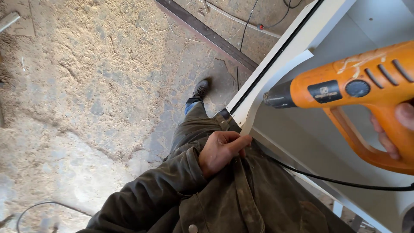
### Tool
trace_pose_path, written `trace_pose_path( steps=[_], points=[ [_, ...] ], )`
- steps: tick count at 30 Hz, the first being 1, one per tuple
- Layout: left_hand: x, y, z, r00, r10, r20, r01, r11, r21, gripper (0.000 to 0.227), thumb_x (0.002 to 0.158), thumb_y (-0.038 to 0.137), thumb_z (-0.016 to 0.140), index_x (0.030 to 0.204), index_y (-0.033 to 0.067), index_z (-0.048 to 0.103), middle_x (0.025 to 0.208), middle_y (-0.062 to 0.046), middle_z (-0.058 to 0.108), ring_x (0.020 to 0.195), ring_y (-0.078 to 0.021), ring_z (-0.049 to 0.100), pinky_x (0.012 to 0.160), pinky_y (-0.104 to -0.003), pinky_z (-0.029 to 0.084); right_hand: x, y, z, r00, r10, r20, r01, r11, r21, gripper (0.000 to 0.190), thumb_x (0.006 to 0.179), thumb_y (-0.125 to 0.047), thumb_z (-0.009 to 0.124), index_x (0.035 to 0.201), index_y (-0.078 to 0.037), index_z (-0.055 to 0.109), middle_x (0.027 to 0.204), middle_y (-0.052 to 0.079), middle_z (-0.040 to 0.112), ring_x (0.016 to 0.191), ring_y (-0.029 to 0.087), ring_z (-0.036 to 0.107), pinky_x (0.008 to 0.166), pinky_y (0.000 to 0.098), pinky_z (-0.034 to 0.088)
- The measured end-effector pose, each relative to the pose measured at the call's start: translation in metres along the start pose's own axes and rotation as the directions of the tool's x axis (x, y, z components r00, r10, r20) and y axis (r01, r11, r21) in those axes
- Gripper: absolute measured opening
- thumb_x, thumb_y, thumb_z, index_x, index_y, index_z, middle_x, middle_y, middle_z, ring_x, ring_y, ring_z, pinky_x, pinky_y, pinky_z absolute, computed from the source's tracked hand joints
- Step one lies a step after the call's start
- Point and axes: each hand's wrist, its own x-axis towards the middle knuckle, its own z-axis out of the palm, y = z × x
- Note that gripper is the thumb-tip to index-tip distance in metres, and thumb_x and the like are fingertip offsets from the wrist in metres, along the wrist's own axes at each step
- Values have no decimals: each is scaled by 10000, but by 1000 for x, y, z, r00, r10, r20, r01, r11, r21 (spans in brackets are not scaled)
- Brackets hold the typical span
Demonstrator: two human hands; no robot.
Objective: The person uses a heat gun to apply white edge banding to the edge of a white cabinet. They press the banding into place with their fingers and then use a utility knife to trim the excess material flush with the cabinet's surface.
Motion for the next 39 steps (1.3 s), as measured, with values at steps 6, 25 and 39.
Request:
trace_pose_path(
  steps=[6, 25, 39],
  points=[
    [10, -15, -3, 998, 33, 53, -34, 999, 7, 388, 977, 346, 643, 1006, -16, 780, 819, -22, 734, 759, -79, 636, 720, -251, 515, -5, 9, -4, 989, 71, 130, -65, 997, -49, 538, 1099, -453, 528, 1179, 79, 543, 966, 206, 501, 526, 296, 523, 374, 451, 488],
    [3, -4, 0, 985, 172, 19, -173, 975, 141, 392, 1009, 349, 581, 1011, 8, 774, 784, -32, 749, 717, -86, 679, 692, -275, 569, -30, -39, 41, 992, -11, 129, 20, 997, -71, 449, 1081, -307, 505, 1356, 43, 566, 1016, 226, 572, 561, 248, 552, 447, 410, 526],
    [4, -10, 4, 989, 146, -25, -144, 988, 61, 407, 1032, 316, 559, 1015, -26, 780, 783, -54, 757, 734, -106, 679, 713, -281, 565, -24, -49, 46, 976, -48, 211, 89, 978, -189, 419, 1108, -319, 468, 1295, 43, 564, 1020, 183, 531, 629, 254, 572, 514, 410, 547]
  ],
)
